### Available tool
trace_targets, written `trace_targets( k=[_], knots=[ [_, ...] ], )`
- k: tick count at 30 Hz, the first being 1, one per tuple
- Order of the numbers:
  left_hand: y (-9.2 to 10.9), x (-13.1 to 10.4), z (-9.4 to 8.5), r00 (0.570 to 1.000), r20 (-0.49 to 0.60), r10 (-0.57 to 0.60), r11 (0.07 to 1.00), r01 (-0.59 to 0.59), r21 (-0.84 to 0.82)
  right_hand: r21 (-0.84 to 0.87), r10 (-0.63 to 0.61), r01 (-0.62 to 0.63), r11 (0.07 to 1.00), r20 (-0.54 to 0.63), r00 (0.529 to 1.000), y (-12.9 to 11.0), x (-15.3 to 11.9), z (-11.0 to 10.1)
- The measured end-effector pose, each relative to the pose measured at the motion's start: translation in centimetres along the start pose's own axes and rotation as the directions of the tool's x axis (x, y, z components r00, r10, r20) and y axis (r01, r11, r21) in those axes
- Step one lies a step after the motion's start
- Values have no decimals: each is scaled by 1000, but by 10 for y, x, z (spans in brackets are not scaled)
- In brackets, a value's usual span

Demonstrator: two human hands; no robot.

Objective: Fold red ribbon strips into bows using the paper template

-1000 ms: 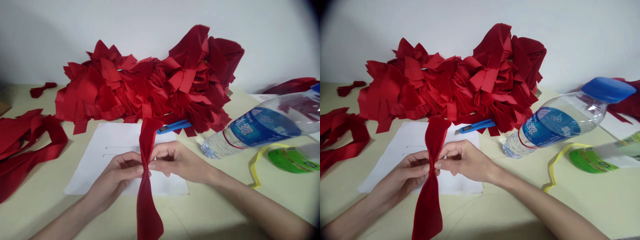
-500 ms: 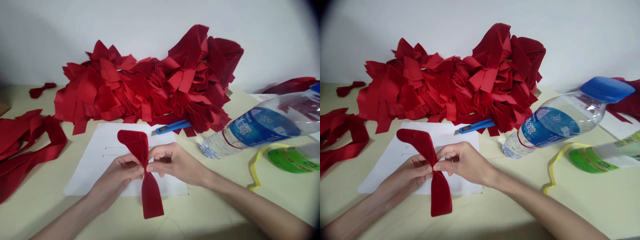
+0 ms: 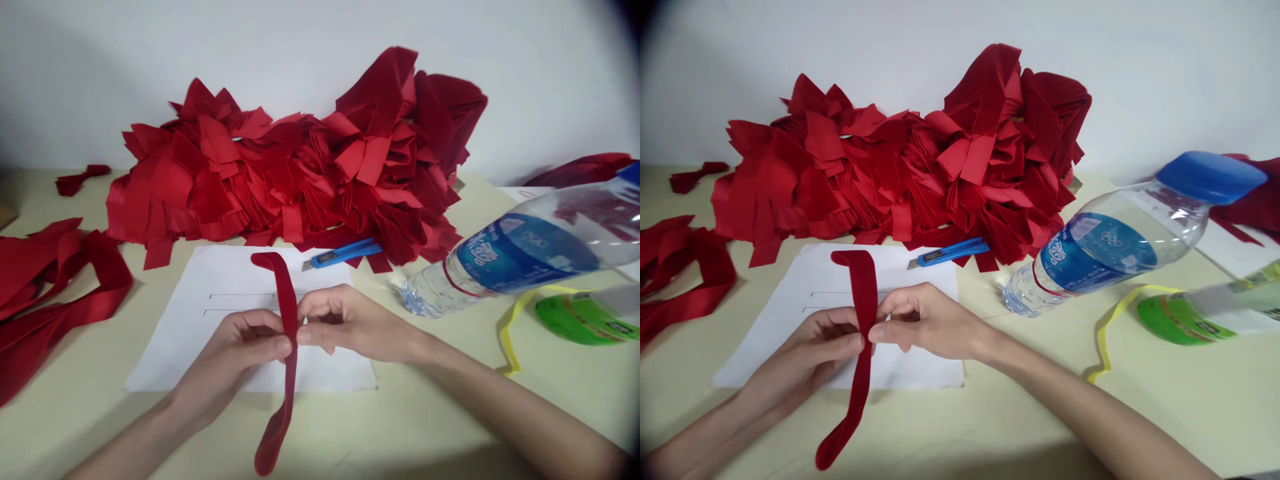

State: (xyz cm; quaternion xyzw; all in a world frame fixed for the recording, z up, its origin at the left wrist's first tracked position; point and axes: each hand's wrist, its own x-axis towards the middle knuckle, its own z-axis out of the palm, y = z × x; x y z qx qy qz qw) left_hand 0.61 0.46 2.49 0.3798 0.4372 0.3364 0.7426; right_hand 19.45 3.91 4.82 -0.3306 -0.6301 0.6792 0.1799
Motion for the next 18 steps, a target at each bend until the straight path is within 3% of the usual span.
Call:
trace_targets(
  k=[4, 9, 14, 18],
  knots=[
    [1, -1, 0, 999, 46, -25, 996, 29, -81, -13, 4, -4, 1000, 42, 999, -3, -2, -5],
    [-4, 1, -1, 998, 67, -21, 989, 31, -147, -21, -24, 24, 999, -24, 999, -1, -1, 0],
    [-5, 1, 0, 999, -23, -26, 997, 24, -78, -38, -67, 64, 997, -81, 994, 2, 0, 3],
    [-4, -1, 1, 996, -91, 7, 994, 4, 112, -14, -45, 43, 999, -95, 994, 4, 0, 3]
  ],
)
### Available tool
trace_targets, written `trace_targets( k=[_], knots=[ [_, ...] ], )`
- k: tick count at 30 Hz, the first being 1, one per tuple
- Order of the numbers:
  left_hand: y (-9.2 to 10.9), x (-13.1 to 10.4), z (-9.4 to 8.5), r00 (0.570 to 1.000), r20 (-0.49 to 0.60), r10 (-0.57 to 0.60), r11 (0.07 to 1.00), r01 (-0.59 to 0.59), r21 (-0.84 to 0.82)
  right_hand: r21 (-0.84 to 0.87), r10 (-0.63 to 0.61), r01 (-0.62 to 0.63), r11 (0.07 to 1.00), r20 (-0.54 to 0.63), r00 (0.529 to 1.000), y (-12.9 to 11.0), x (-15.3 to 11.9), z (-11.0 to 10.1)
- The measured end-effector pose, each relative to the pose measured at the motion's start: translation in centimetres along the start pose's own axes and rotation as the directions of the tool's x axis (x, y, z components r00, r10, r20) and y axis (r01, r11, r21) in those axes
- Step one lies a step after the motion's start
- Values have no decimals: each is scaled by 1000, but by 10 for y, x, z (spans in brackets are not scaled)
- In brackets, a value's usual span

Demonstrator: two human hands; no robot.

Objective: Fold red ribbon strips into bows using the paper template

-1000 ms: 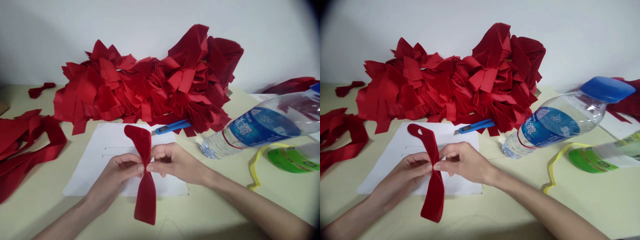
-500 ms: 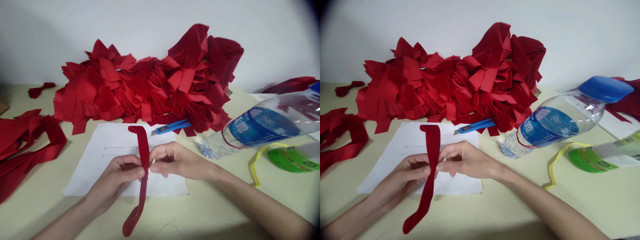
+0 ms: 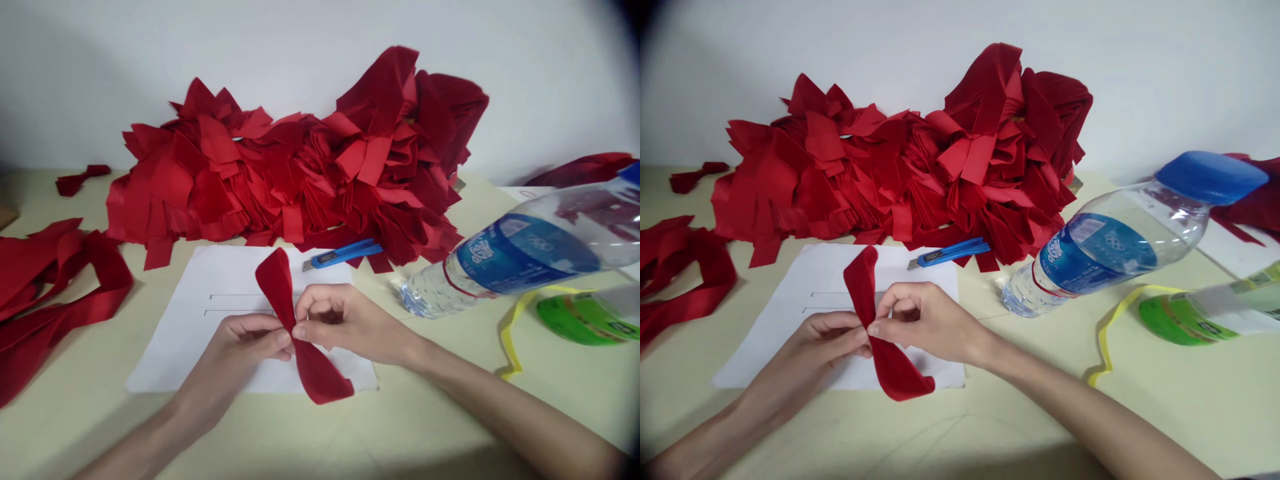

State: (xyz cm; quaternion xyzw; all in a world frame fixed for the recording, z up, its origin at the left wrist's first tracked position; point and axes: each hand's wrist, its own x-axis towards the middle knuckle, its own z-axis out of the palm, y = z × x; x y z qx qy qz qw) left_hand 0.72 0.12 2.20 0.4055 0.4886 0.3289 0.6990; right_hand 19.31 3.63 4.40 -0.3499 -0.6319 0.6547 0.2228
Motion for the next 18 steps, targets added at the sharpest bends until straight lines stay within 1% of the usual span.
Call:
trace_targets(
  k=[1, 3, 7, 9, 12, 15, 18],
  knots=[
    [0, -1, 0, 1000, 5, 20, 999, -20, 36, 14, 14, -14, 1000, 2, 1000, 0, 0, 0],
    [1, -2, 0, 997, 57, 53, 998, -55, 34, 33, 43, -43, 999, 14, 999, 0, 0, 1],
    [2, -2, 0, 976, 203, 84, 993, -66, -95, 2, 57, -57, 998, 38, 998, -1, 0, 2],
    [2, -1, 0, 966, 236, 107, 990, -81, -116, 9, 46, -46, 999, 49, 998, -1, 1, 1],
    [4, -1, 0, 967, 222, 125, 990, -107, -94, 45, 20, -24, 999, 81, 997, -2, 1, -2],
    [6, -1, -1, 970, 213, 115, 991, -99, -86, 77, 4, -14, 997, 129, 992, -5, 0, -5],
    [6, 0, -1, 972, 214, 102, 992, -83, -98, 100, -17, 6, 995, 110, 994, -5, -1, -6]
  ],
)
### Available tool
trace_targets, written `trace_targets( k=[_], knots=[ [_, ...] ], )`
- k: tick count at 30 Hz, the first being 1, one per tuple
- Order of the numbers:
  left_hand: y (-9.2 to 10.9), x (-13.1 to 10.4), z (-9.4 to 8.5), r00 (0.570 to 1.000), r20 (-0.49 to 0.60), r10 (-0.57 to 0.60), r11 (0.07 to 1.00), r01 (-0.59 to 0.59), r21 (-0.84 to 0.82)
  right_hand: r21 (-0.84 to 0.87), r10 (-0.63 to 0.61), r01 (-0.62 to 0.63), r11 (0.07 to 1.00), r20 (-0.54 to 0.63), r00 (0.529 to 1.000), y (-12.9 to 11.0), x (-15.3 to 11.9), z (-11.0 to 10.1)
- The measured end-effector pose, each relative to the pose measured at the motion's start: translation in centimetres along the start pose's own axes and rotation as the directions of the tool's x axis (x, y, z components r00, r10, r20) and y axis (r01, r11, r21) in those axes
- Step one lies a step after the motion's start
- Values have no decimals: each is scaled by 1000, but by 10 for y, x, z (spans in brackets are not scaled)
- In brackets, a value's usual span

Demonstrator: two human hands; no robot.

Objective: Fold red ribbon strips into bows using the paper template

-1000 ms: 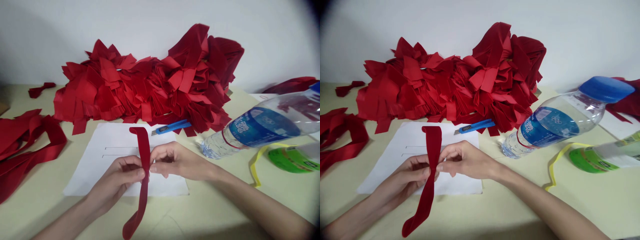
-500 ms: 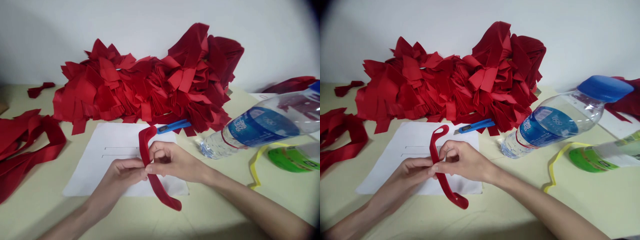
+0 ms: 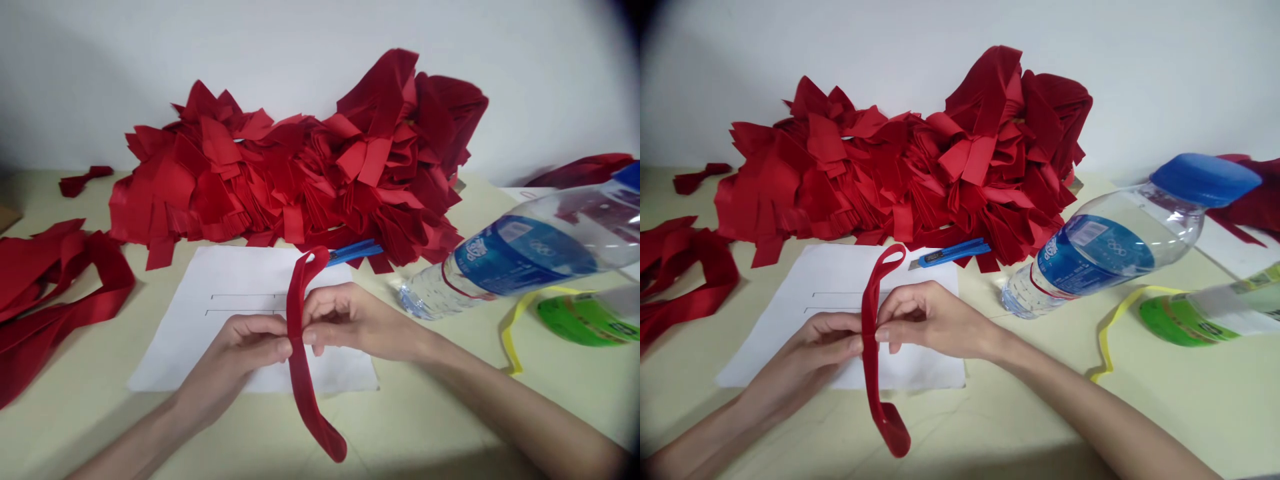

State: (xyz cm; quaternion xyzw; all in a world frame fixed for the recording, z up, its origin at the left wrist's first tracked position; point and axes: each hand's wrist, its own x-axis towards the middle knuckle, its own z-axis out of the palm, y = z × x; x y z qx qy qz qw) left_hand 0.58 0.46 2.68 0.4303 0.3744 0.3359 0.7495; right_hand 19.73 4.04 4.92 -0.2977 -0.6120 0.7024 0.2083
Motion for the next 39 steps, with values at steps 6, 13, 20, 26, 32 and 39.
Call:
trace_targets(
  k=[6, 13, 20, 26, 32, 39],
  knots=[
    [-7, 2, -4, 997, -71, -40, 999, 40, -2, 6, -40, 41, 999, -89, 995, 5, 2, 5],
    [-1, 0, -2, 987, -157, -42, 990, 63, 128, -67, -8, -2, 998, -154, 988, 3, 2, 7],
    [2, -2, 4, 979, -203, -3, 985, 39, 170, -251, -15, -34, 967, -193, 981, 8, 2, 8],
    [0, -2, 4, 968, -250, 6, 974, 51, 221, -380, -43, -26, 925, -174, 984, 2, -1, 8],
    [-1, -1, 0, 978, -211, 8, 980, 34, 195, -301, -13, -42, 953, -179, 984, -1, 0, 7],
    [-5, 1, -4, 990, -140, -18, 975, 49, 217, -35, -6, 2, 999, -108, 994, 6, 2, 5]
  ],
)
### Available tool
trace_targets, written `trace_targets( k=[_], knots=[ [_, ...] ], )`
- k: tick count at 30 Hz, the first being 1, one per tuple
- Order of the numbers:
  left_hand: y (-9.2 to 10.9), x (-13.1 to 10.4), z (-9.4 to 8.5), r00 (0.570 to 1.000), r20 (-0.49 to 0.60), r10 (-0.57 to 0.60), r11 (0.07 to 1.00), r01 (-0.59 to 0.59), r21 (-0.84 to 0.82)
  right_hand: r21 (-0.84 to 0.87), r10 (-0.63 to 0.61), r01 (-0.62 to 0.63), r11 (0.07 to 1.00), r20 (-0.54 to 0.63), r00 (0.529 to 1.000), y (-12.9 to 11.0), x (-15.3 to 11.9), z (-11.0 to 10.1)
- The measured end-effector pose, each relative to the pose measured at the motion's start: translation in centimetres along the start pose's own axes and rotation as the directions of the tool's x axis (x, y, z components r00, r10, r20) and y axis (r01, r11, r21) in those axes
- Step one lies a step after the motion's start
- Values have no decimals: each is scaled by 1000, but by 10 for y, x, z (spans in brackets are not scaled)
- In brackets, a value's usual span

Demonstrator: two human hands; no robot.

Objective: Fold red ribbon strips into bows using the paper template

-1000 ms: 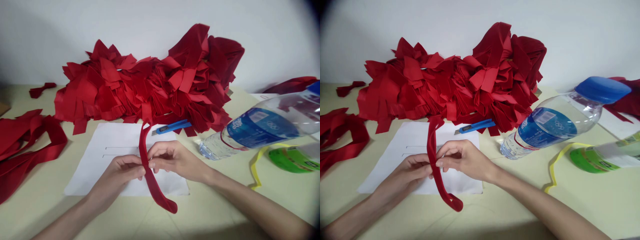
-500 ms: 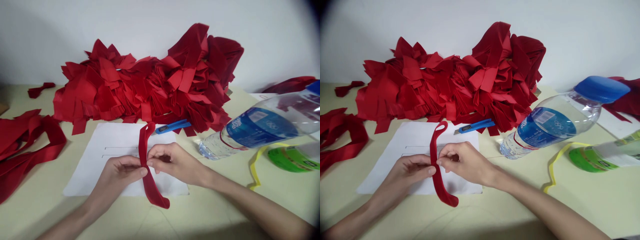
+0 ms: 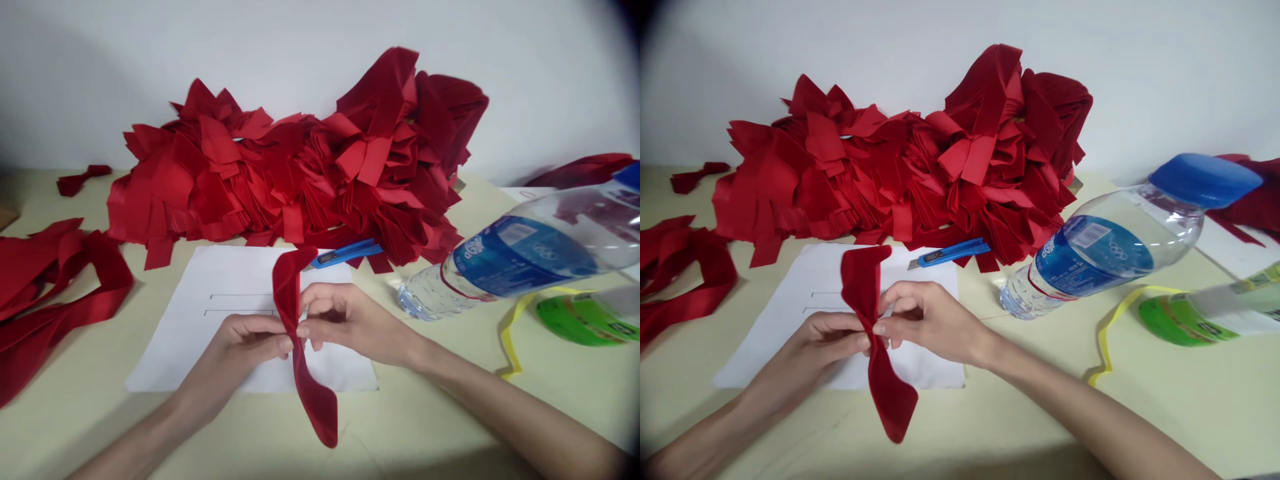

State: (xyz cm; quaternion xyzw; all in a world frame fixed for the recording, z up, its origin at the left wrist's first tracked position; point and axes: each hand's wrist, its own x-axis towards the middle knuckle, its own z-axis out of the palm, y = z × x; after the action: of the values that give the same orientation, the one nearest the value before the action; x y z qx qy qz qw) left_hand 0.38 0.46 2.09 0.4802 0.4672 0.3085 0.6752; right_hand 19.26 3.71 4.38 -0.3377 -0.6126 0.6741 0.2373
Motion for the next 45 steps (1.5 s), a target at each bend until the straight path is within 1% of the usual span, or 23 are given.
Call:
trace_targets(
  k=[3, 5, 7, 9, 10, 12, 14, 15, 19, 22, 24, 26, 27, 28, 29, 30, 32, 33, 34, 36, 37, 39, 45],
  knots=[
    [-2, 0, 1, 999, -39, -29, 1000, 29, 10, -47, 6, -7, 999, -24, 1000, 2, 0, 1],
    [-2, 1, 2, 995, -75, -67, 998, 66, -22, -62, 13, -15, 998, -34, 999, 2, 0, 2],
    [-2, 0, 3, 986, -122, -113, 992, 105, -64, -54, 23, -26, 998, -45, 999, 2, 1, 2],
    [1, -1, 4, 982, -140, -129, 989, 117, -92, -35, 39, -41, 999, -62, 997, 2, 1, 3],
    [2, -1, 4, 985, -122, -120, 989, 108, -99, -34, 45, -47, 998, -76, 996, 2, 1, 4],
    [6, -3, 5, 996, -44, -82, 990, 76, -117, -46, 52, -57, 997, -98, 994, 2, 0, 4],
    [7, -4, 6, 999, 31, -41, 989, 45, -142, -63, 57, -64, 996, -103, 993, 4, 0, 5],
    [7, -4, 7, 999, 47, -25, 988, 31, -149, -74, 57, -64, 995, -98, 994, 5, 0, 5],
    [3, 1, 5, 1000, 24, 8, 994, -5, -113, -99, 40, -43, 994, -37, 999, 9, 2, 5],
    [2, 3, 3, 1000, 28, 10, 996, -8, -84, -94, 26, -24, 995, 16, 1000, 7, 3, 0],
    [3, 4, 1, 1000, 15, -15, 997, 16, -76, -131, 13, -12, 991, 11, 1000, 4, 4, -5],
    [4, 3, 0, 999, 2, -41, 998, 41, -56, -246, -4, -12, 969, -62, 998, 3, 5, -10],
    [4, 3, -1, 999, -3, -49, 998, 49, -43, -343, -26, -20, 939, -128, 991, 4, 5, -13],
    [4, 3, -1, 999, -9, -54, 998, 53, -27, -457, -66, -34, 889, -202, 977, 5, 6, -15],
    [4, 3, -1, 998, -17, -57, 998, 57, -10, -576, -130, -54, 816, -273, 953, 8, 7, -17],
    [3, 3, 0, 998, -26, -61, 998, 62, 6, -687, -205, -83, 722, -327, 923, 11, 8, -19],
    [4, 4, 1, 997, -45, -70, 996, 72, 43, -840, -311, -174, 515, -372, 875, 17, 10, -24],
    [4, 4, 1, 996, -53, -72, 995, 75, 66, -878, -319, -226, 423, -378, 869, 20, 11, -26],
    [5, 4, 2, 996, -62, -70, 993, 76, 88, -897, -295, -281, 341, -385, 874, 22, 12, -28],
    [6, 5, 3, 995, -79, -67, 989, 76, 124, -901, -201, -373, 222, -417, 887, 25, 13, -32],
    [7, 5, 3, 994, -86, -67, 987, 79, 138, -895, -162, -405, 188, -435, 886, 26, 13, -33],
    [9, 6, 3, 993, -95, -74, 983, 89, 161, -883, -123, -438, 168, -459, 880, 26, 14, -37],
    [9, 7, -1, 989, -114, -96, 977, 116, 179, -881, -123, -398, 255, -438, 891, 24, 16, -46]
  ],
)
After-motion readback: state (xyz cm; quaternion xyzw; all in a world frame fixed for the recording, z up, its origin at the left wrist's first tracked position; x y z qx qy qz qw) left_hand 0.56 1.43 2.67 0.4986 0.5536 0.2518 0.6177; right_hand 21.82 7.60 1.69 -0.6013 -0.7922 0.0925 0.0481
